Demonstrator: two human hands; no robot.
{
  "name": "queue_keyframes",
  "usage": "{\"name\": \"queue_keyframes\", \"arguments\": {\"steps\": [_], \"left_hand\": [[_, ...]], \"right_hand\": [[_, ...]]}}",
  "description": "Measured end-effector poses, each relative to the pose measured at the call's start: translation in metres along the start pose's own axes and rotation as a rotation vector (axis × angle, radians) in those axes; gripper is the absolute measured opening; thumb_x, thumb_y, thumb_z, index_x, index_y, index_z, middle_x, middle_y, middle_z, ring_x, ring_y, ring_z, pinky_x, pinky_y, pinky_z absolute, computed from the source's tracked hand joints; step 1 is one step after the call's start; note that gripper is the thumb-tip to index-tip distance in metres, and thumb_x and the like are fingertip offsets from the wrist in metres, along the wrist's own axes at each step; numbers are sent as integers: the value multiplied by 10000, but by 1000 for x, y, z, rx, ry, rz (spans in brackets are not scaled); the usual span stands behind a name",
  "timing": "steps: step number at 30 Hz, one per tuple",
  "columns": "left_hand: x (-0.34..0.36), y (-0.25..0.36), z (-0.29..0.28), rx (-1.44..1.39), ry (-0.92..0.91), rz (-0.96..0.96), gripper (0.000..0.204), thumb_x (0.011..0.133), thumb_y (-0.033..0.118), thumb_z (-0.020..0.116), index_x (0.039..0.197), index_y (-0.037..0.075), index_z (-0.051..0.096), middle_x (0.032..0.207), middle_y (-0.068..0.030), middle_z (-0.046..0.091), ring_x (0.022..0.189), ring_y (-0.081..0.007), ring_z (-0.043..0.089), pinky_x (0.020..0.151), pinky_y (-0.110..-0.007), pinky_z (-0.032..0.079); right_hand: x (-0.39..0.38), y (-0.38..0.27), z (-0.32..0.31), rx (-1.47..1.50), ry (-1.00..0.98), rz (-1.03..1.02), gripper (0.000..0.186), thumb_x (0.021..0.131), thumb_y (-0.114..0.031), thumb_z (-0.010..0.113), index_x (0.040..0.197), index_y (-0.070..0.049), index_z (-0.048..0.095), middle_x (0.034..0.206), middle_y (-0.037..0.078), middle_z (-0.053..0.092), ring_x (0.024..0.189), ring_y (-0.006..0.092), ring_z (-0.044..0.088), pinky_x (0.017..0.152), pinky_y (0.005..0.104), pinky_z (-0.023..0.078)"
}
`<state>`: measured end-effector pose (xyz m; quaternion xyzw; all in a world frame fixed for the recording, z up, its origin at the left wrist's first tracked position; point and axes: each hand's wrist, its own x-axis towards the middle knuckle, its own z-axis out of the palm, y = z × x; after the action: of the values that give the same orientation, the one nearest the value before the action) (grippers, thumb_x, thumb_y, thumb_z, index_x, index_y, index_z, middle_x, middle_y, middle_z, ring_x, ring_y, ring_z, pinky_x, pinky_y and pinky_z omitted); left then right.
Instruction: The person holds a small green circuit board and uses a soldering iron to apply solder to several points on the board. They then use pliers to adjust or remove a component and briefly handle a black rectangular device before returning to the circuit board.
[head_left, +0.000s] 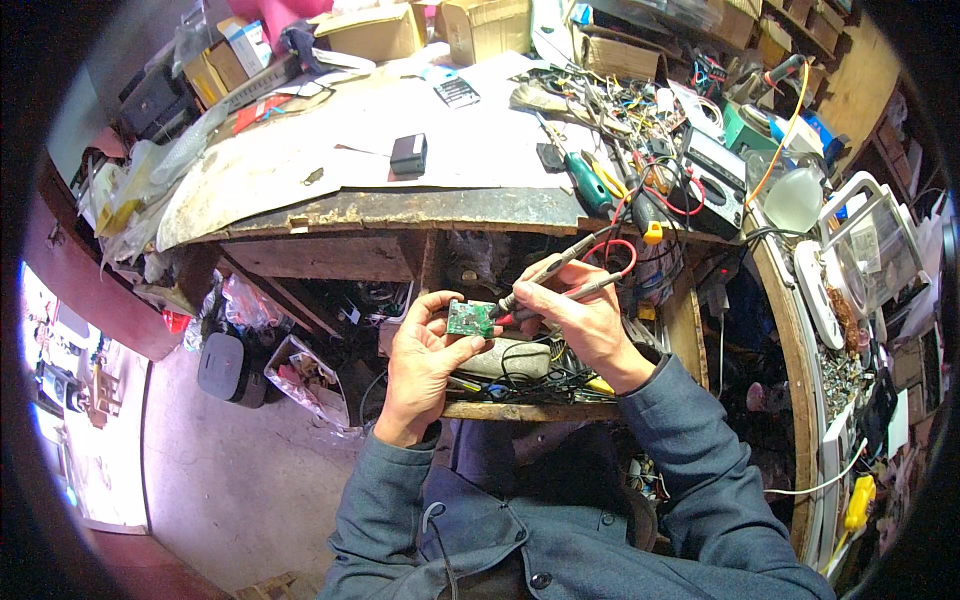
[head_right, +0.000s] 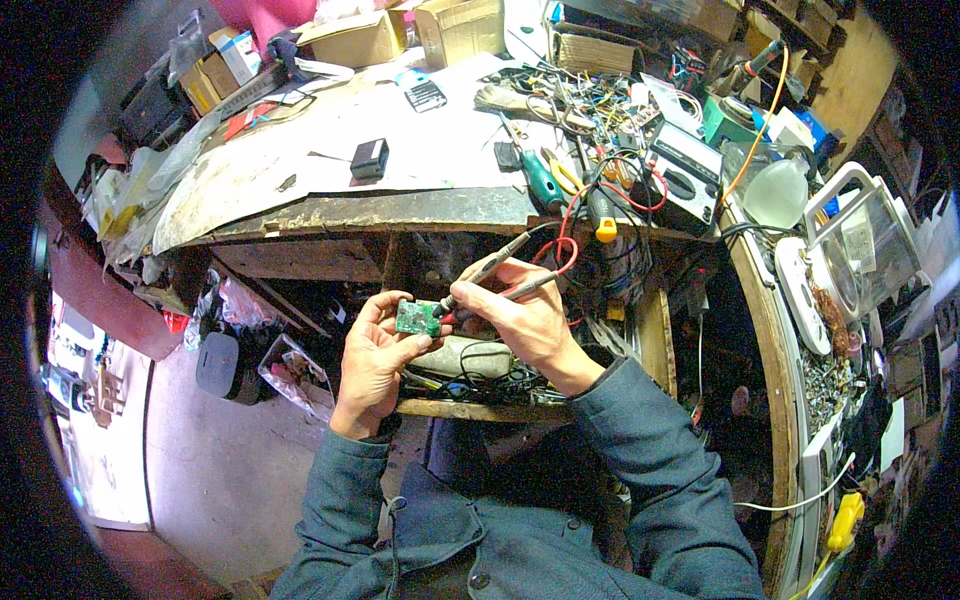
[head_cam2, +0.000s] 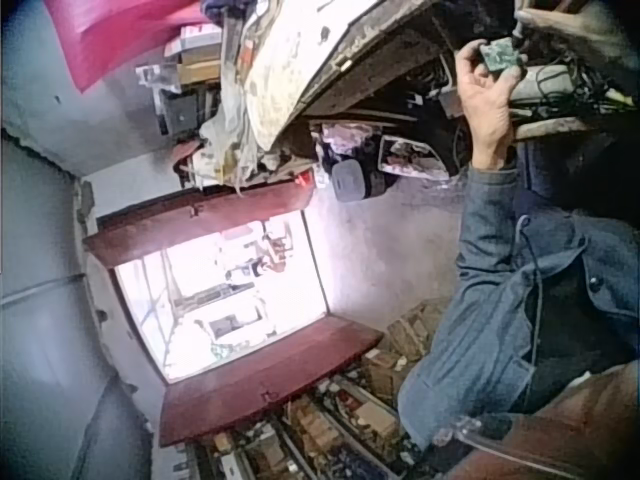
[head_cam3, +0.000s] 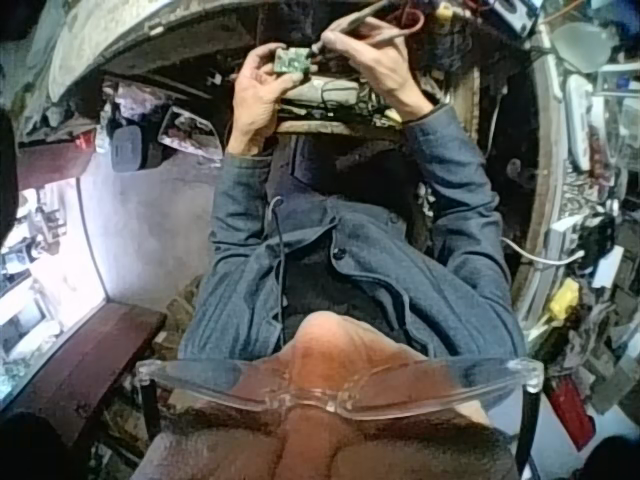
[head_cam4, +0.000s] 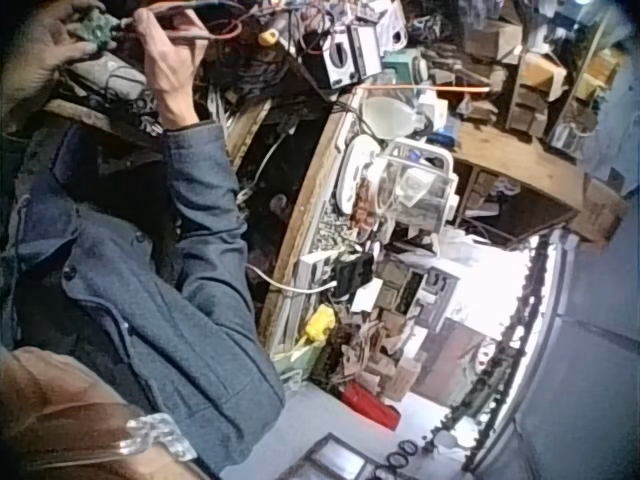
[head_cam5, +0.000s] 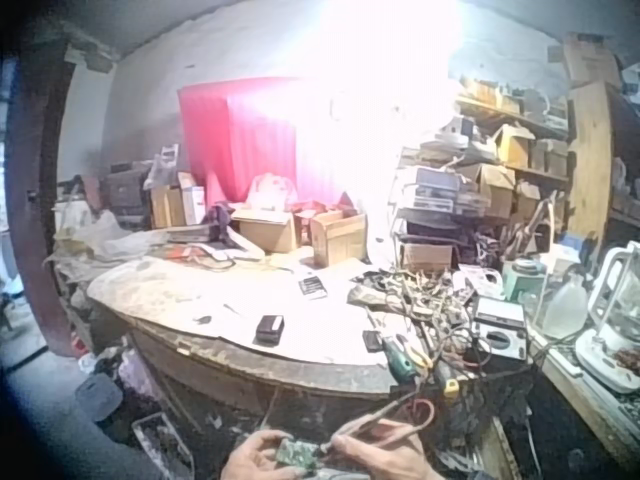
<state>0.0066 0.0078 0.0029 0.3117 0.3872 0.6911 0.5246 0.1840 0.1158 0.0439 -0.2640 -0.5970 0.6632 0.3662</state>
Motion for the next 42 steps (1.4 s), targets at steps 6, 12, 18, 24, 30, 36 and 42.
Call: {"name": "queue_keyframes", "arguments": {"steps": [6,12,18,24,30,36,42], "left_hand": [[0,1,0,10,-18,-5,527,832,-111,685,1289,2,450,1154,-219,669,1026,-324,715,907,-400,606],[-1,3,1,7,-28,-14,529,836,-96,694,1294,0,446,1159,-218,668,1023,-322,717,904,-399,607],[0,2,0,24,-31,-11,531,842,-90,693,1303,-17,438,1157,-214,669,1013,-314,720,894,-387,607],[0,3,1,41,-28,-17,533,842,-88,696,1304,-23,437,1146,-207,673,996,-306,726,884,-377,606],[0,0,-3,39,-27,-23,530,849,-90,718,1304,-11,457,1156,-174,659,1032,-233,697,896,-346,597],[-2,-1,-5,72,-72,-49,546,831,-87,730,1312,-1,485,1152,-136,648,1042,-196,677,907,-334,591],[-2,-1,-6,76,-80,-64,550,831,-90,725,1319,1,489,1155,-127,644,1037,-185,674,922,-323,583]], "right_hand": [[1,4,-1,22,-11,-27,153,924,-149,735,1018,-36,691,903,28,713,752,90,650,668,242,537],[2,4,-1,-4,-13,-33,142,952,-120,697,1016,0,661,871,86,694,713,142,660,607,278,566],[2,6,-4,13,-31,8,167,925,-161,732,1020,-28,697,896,32,718,767,98,662,674,254,539],[3,8,-5,-23,-24,-28,179,921,-163,738,1027,-22,700,908,43,725,771,102,660,691,257,536],[3,4,0,37,17,-27,134,945,-115,701,1004,-5,654,843,77,676,689,149,654,595,281,551],[3,4,-1,126,43,-29,153,916,-139,744,999,-22,692,838,40,693,686,110,638,604,256,528],[3,1,0,90,96,-27,145,929,-136,725,1007,-19,692,864,63,709,693,125,658,607,260,538]]}}
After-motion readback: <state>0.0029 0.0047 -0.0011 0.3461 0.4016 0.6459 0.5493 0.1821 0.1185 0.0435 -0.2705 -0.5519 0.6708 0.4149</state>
